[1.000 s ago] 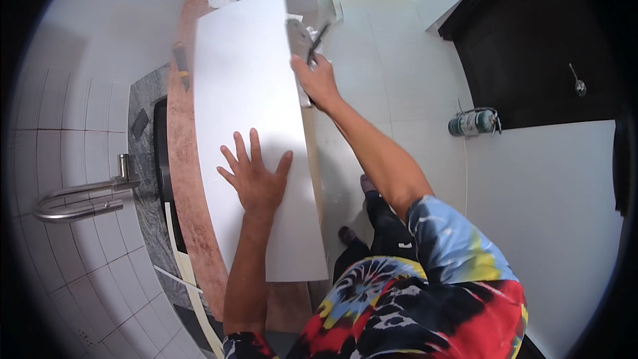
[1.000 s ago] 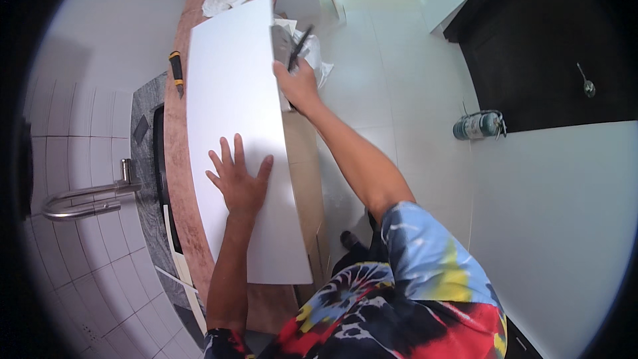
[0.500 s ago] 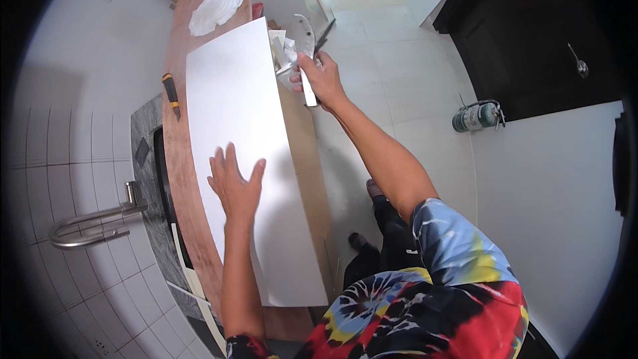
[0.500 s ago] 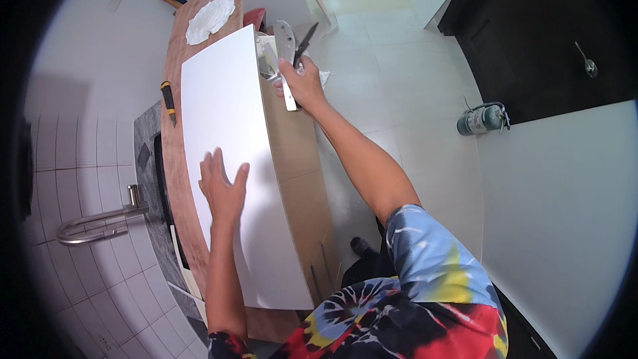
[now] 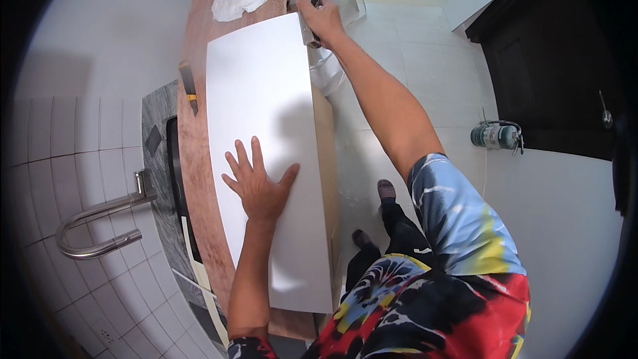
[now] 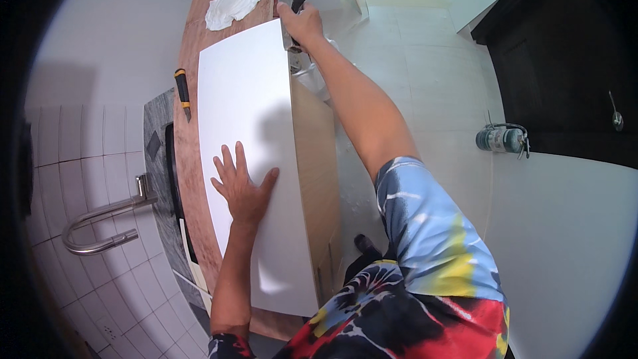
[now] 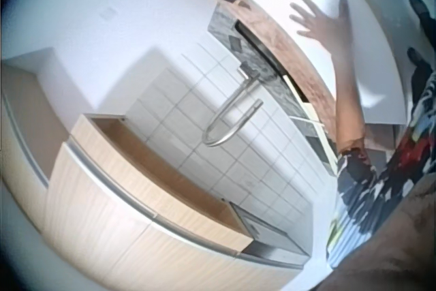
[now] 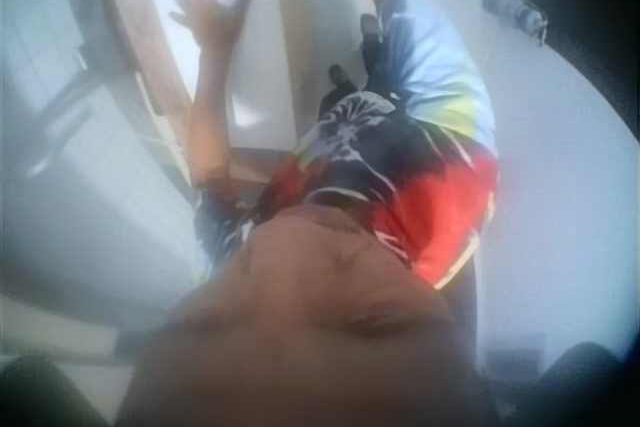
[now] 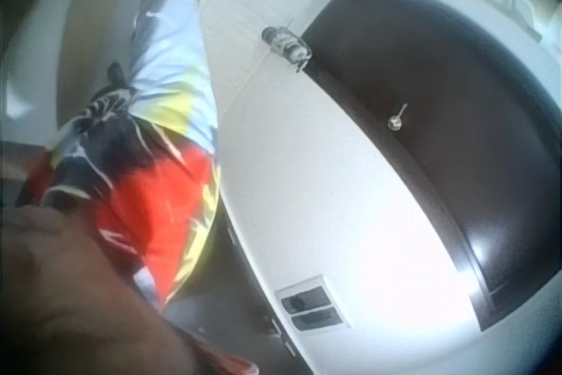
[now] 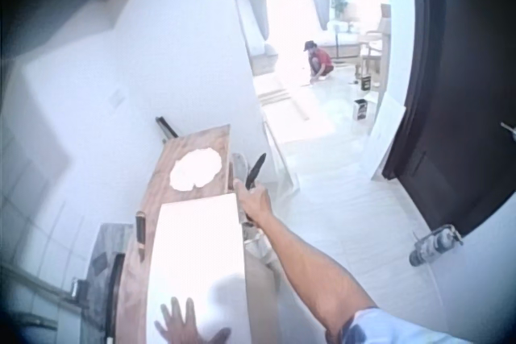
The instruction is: The person assembles a white cabinet door by applying double-sided tape to its back, attaching it to a wooden board, and trimming the edges with a utility knife. They then use a scraper to smooth the surface and remove excess material.
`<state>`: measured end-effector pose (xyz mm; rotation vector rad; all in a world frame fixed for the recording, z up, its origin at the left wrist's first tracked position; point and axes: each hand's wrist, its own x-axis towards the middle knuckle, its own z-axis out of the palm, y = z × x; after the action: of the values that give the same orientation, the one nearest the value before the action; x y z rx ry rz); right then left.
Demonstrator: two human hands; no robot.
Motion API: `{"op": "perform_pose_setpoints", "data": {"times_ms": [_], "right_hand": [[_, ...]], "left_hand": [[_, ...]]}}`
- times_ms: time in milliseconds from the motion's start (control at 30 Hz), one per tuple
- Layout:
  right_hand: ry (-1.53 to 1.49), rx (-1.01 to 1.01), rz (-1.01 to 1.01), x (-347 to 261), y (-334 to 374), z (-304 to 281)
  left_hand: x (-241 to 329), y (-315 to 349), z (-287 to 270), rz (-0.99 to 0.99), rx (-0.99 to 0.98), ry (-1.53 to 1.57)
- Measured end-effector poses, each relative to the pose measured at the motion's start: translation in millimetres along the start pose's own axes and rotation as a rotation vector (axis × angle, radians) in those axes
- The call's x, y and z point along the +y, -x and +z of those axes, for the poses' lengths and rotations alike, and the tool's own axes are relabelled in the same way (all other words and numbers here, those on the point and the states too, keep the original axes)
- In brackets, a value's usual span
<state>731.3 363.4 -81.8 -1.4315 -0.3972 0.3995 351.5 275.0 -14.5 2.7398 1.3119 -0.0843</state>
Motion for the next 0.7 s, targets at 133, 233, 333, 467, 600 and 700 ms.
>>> {"op": "perform_pose_setpoints", "data": {"times_ms": [133, 233, 333, 467, 600, 700], "right_hand": [[0.006, 0.025, 0.045, -1, 13, 5], [0.094, 0.038, -0.030, -10, 35, 2], [0.135, 0.072, 0.014, -15, 62, -4], [0.247, 0.029, 0.041, -38, 116, -10], [0.232, 0.032, 0.071, -41, 159, -20], [0.216, 0.033, 0.020, -41, 197, -26]], "left_hand": [[0, -1, -1, 0.014, 0.028, 0.036], [-1, 1, 0, 0.017, 0.023, 0.008], [2, -1, -1, 0.016, 0.001, 0.000], [0, 1, -2, -0.006, 0.015, -0.001], [2, -1, 2, 0.004, 0.051, -0.013], [2, -1, 5, 0.005, 0.095, -0.002]]}}
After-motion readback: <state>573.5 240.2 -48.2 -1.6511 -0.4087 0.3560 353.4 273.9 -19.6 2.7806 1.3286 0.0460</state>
